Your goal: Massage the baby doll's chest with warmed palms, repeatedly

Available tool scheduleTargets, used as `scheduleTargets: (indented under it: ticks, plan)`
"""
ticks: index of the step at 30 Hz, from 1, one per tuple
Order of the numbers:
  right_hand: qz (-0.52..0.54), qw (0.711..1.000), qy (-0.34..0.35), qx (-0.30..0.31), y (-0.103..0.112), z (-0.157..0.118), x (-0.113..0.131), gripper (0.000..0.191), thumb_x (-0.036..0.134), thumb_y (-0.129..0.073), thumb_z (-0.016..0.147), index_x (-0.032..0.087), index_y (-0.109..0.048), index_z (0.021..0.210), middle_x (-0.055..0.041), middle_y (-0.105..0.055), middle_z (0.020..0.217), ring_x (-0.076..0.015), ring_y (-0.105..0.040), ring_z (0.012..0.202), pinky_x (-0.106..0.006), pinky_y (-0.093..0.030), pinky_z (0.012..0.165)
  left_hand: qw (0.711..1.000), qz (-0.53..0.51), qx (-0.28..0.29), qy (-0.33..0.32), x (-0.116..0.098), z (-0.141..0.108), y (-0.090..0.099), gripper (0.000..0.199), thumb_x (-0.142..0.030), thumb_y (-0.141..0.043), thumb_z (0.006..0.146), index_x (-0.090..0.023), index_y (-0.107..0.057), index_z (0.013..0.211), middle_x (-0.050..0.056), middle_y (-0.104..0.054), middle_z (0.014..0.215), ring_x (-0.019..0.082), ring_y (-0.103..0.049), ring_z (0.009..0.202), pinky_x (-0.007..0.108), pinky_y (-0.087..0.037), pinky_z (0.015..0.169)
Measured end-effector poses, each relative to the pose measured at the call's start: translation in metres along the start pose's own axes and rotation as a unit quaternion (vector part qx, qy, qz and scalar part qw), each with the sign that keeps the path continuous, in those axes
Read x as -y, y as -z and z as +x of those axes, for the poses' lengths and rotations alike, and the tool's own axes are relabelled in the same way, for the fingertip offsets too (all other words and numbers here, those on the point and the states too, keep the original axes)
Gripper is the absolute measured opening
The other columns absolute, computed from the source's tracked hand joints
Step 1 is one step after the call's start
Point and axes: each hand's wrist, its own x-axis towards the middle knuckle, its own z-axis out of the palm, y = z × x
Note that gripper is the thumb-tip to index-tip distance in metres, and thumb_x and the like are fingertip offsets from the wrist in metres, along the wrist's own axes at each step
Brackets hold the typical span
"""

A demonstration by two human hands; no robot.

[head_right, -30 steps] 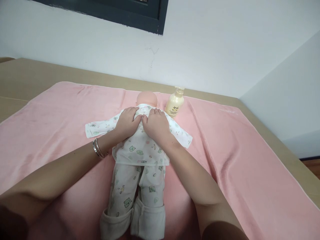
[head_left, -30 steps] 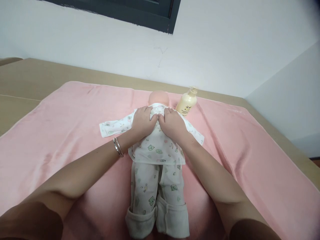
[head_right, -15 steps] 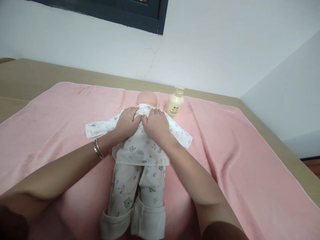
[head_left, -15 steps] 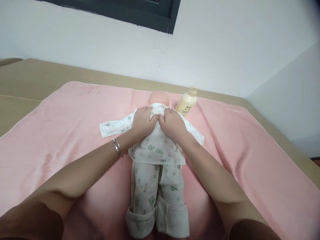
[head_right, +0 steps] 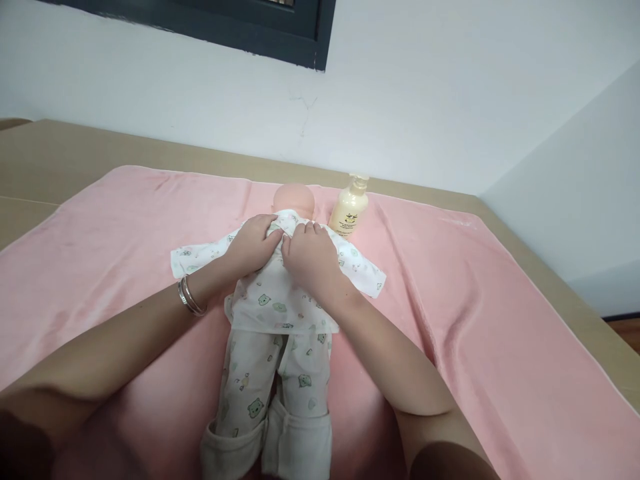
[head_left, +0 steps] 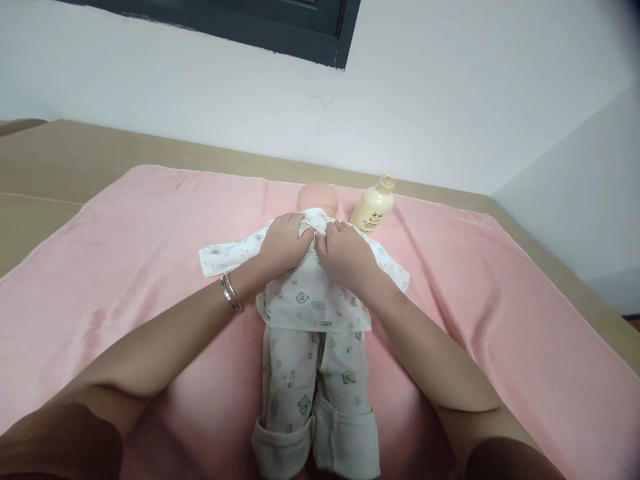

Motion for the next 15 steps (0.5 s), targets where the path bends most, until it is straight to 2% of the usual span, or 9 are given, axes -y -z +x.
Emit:
scheduleTargets:
  ticks: [5,7,10,12,15]
  plan:
    - [0.118,0.991,-0.044,0.04,0.005,0.011,-0.015,0.039,0.039,-0.034,0.099,0.013,-0.063,0.105,-0.017,-0.07,0.112,-0.0287,-0.064,0.102,-0.036,-0.046,0.085,0.997,0.074,-0.01,-0.036,-0.007,-0.009,-0.005,0.035,-0.023,-0.036,0.094,-0.007,-0.062,0.111,0.019,-0.065,0.11,0.032,-0.059,0.108,0.048,-0.047,0.099]
    - [0.146,0.987,-0.054,0.045,0.004,0.018,-0.022,0.04,0.041,-0.035,0.099,0.014,-0.063,0.104,-0.0158,-0.07,0.111,-0.0276,-0.064,0.099,-0.035,-0.046,0.084,0.993,0.097,-0.033,-0.06,-0.011,-0.016,-0.008,0.037,-0.021,-0.035,0.094,-0.006,-0.061,0.114,0.021,-0.064,0.113,0.032,-0.057,0.111,0.048,-0.046,0.101]
    - [0.108,0.993,-0.044,0.035,0.0,0.022,-0.023,0.043,0.039,-0.031,0.1,0.01,-0.062,0.109,-0.0193,-0.068,0.116,-0.0297,-0.061,0.107,-0.037,-0.044,0.092,0.993,0.092,-0.043,-0.061,-0.013,-0.017,-0.009,0.038,-0.021,-0.035,0.094,-0.006,-0.06,0.118,0.021,-0.063,0.12,0.032,-0.057,0.115,0.047,-0.045,0.102]
    - [0.066,0.997,-0.032,0.034,0.0,0.019,-0.018,0.045,0.035,-0.027,0.101,0.007,-0.059,0.115,-0.0216,-0.066,0.121,-0.0312,-0.059,0.114,-0.039,-0.043,0.097,0.997,0.068,-0.021,-0.035,-0.009,-0.011,-0.006,0.038,-0.025,-0.038,0.094,-0.008,-0.06,0.12,0.019,-0.064,0.122,0.031,-0.057,0.116,0.046,-0.045,0.103]
    - [0.019,0.999,-0.001,0.038,0.004,0.007,-0.007,0.043,0.029,-0.026,0.101,0.004,-0.057,0.12,-0.0227,-0.064,0.124,-0.0327,-0.056,0.119,-0.04,-0.041,0.1,1.0,0.022,0.018,-0.006,-0.002,-0.001,0.0,0.034,-0.033,-0.045,0.091,-0.012,-0.063,0.111,0.015,-0.068,0.116,0.03,-0.061,0.111,0.043,-0.048,0.099]
